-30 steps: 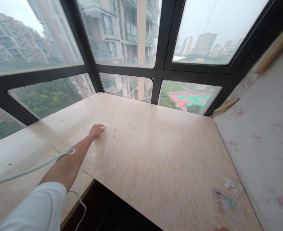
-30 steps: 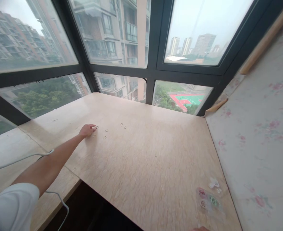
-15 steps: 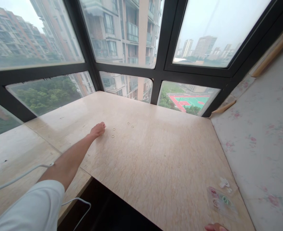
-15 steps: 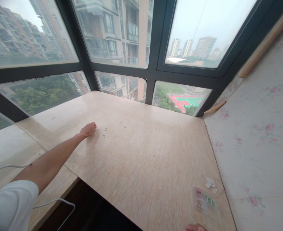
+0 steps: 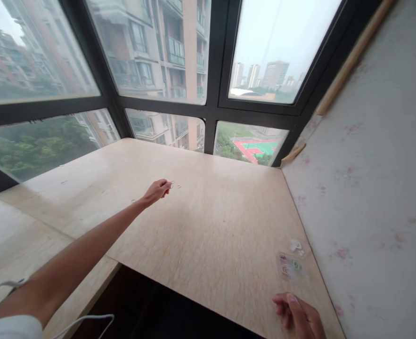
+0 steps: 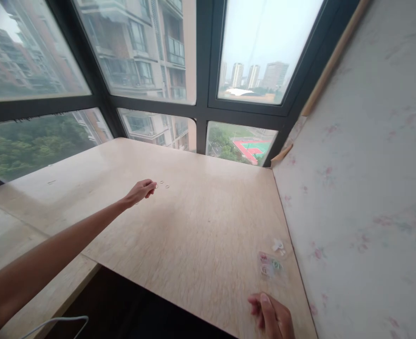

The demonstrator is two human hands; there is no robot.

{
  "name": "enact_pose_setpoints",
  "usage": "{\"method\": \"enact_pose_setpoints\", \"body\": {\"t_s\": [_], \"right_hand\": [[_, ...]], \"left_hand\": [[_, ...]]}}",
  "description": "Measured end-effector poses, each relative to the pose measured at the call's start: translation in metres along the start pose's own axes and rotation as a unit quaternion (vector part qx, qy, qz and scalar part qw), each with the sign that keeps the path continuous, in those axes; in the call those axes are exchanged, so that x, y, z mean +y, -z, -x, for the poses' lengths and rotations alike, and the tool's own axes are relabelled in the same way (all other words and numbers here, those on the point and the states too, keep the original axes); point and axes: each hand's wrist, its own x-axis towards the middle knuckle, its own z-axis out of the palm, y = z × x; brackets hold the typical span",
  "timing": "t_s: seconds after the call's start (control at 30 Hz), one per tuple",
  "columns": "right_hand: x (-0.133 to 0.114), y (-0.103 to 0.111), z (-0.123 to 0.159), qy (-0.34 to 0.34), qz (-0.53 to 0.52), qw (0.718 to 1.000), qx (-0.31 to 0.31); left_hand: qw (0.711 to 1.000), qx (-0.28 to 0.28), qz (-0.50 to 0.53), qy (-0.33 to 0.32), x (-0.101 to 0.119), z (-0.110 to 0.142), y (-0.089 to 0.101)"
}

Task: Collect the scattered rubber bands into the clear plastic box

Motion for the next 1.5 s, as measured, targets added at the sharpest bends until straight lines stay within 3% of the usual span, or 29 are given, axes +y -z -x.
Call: {"method": "enact_pose_setpoints", "body": {"t_s": [0.23, 0.33, 0.53, 0.67, 0.87, 0.97, 1.17, 1.33, 1.5], "right_hand": [[0.001, -0.002, -0.001, 0.032, -0.020, 0.999, -0.007], [-0.002, -0.004, -0.001, 0.038, -0.024, 0.999, -0.008], [-0.005, -0.003, -0.001, 0.040, -0.039, 0.998, -0.007], [-0.006, -0.002, 0.000, 0.042, -0.048, 0.998, -0.012], [-0.008, -0.002, -0.001, 0.041, -0.060, 0.997, -0.017], [-0.009, -0.001, -0.001, 0.039, -0.058, 0.997, -0.014], [-0.009, 0.000, -0.001, 0.039, -0.053, 0.998, -0.013], [-0.008, -0.001, 0.000, 0.037, -0.052, 0.998, -0.015], [-0.008, -0.001, 0.000, 0.036, -0.044, 0.998, -0.008]], "left_hand": [[0.987, -0.121, 0.090, -0.059, 0.076, 0.031, -0.071], [0.972, -0.179, 0.133, -0.070, 0.101, 0.050, -0.116], [0.920, -0.312, 0.225, -0.078, 0.134, 0.106, -0.226], [0.910, -0.330, 0.212, -0.135, 0.148, 0.131, -0.270], [0.913, -0.286, 0.116, -0.265, 0.157, 0.136, -0.281], [0.907, -0.282, 0.112, -0.292, 0.154, 0.136, -0.283], [0.909, -0.281, 0.106, -0.289, 0.152, 0.140, -0.287], [0.901, -0.283, 0.127, -0.303, 0.156, 0.136, -0.276], [0.935, -0.220, 0.136, -0.243, 0.129, 0.129, -0.257]]}}
